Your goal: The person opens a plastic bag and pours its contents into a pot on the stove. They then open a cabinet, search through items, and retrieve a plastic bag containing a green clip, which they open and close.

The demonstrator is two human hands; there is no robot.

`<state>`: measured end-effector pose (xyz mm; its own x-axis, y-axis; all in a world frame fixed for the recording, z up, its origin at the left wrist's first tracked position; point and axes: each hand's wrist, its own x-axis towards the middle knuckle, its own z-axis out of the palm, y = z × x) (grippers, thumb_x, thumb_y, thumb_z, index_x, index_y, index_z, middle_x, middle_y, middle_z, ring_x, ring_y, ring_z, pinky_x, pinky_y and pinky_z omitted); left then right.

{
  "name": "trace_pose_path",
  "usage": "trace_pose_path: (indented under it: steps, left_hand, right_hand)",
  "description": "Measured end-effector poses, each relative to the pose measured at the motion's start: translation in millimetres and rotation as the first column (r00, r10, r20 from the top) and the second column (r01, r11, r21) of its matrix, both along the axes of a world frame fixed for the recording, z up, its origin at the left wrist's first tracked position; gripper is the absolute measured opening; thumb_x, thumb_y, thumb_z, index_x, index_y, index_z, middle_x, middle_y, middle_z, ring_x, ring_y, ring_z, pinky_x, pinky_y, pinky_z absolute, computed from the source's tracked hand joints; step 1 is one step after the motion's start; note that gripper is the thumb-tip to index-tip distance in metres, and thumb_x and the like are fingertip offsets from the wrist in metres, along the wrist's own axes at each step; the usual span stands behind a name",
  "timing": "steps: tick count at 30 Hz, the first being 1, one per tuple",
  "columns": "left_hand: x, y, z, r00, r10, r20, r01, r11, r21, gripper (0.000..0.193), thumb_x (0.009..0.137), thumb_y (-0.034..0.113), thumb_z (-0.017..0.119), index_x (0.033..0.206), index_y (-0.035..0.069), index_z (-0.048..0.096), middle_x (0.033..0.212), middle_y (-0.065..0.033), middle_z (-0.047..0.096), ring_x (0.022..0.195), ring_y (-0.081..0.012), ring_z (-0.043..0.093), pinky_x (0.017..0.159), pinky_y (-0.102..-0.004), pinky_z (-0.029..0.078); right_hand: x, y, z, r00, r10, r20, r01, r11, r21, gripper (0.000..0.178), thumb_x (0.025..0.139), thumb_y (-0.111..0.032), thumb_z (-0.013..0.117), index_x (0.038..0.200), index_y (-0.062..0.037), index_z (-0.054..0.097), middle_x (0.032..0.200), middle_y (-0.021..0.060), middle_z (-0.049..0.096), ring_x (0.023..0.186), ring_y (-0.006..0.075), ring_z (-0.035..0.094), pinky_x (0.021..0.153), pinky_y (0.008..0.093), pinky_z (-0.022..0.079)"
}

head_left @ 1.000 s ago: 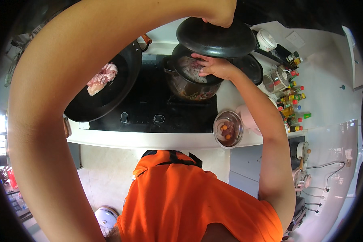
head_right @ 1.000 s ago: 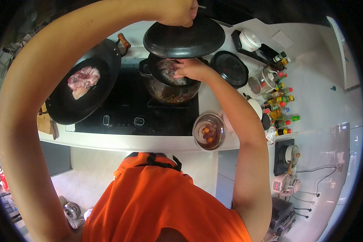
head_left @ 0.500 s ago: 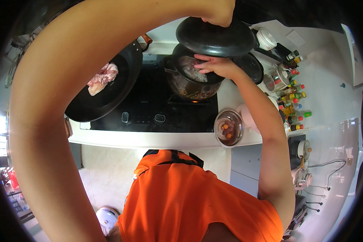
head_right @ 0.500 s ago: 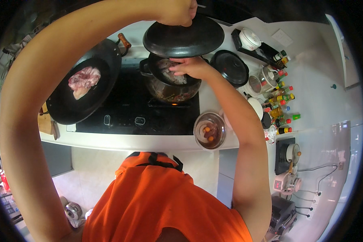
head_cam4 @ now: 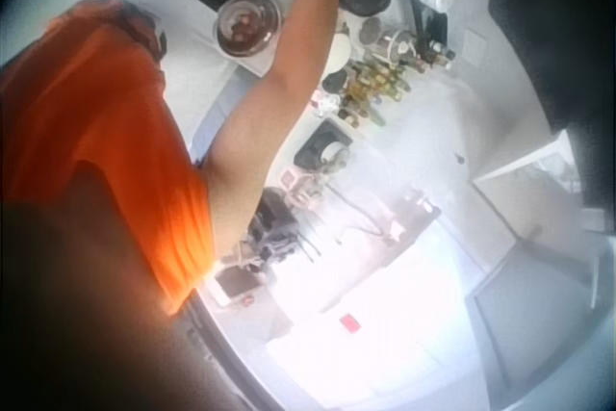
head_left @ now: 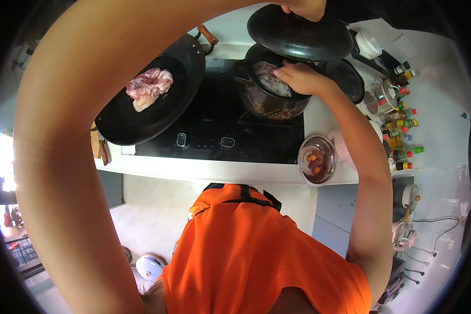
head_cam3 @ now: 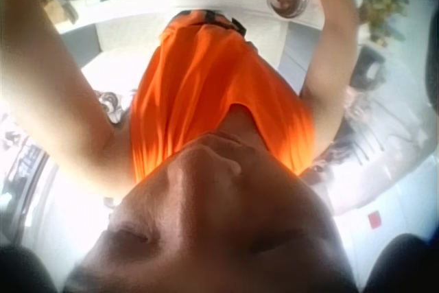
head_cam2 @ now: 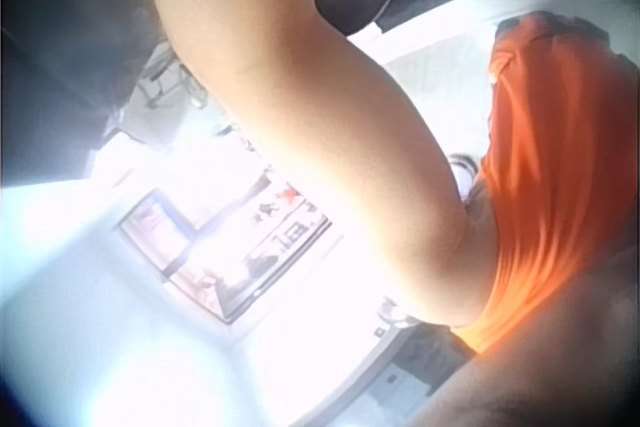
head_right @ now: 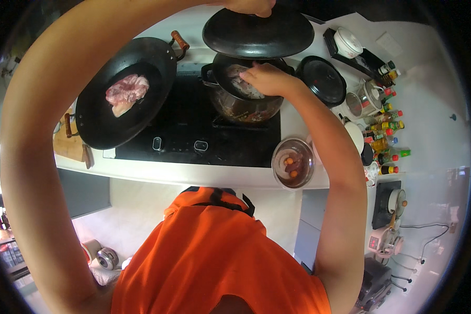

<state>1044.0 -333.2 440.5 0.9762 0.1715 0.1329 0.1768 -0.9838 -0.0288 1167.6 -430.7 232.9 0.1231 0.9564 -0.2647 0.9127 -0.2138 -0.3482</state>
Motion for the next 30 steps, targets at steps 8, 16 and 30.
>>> trace_pose_path:
  steps: [8,16,30]
  left_hand:
    - [4,-2,-5,0.999,0.04,-0.002,-0.04,0.999,0.025,0.027,0.08,0.018,0.062,0.093,-0.002,0.075,0.097,-0.0259,0.07,0.098,-0.0372,0.068,0.084,-0.0409,0.055]
    - [13,11,-14,0.992,-0.121,-0.038,0.126,0.972,0.197,0.024,0.077,0.019,0.063,0.083,0.0,0.075,0.09,-0.0216,0.071,0.09,-0.0369,0.069,0.081,-0.0418,0.055]
    - [0,8,-8,0.992,-0.126,-0.005,0.126,0.987,0.1,0.023,0.077,0.019,0.063,0.083,0.0,0.075,0.09,-0.0228,0.07,0.09,-0.0375,0.069,0.081,-0.0422,0.055]
  right_hand:
    - [-11,3,14,0.971,0.237,0.019,-0.231,0.959,-0.164,0.063,0.094,-0.001,0.042,0.155,-0.0141,0.03,0.146,0.0208,0.048,0.13,0.0347,0.05,0.109,0.035,0.039]
    - [26,-27,-8,-0.106,-0.028,-0.994,0.431,0.899,-0.072,0.049,0.091,0.014,0.046,0.138,0.0017,0.046,0.142,0.0223,0.047,0.136,0.0517,0.038,0.106,0.0719,0.035]
    - [15,-24,-14,0.361,0.171,-0.917,0.244,0.931,0.27,0.084,0.077,0.022,0.044,0.154,-0.0063,0.024,0.162,0.0066,0.02,0.151,0.0261,0.018,0.122,0.0472,0.022]
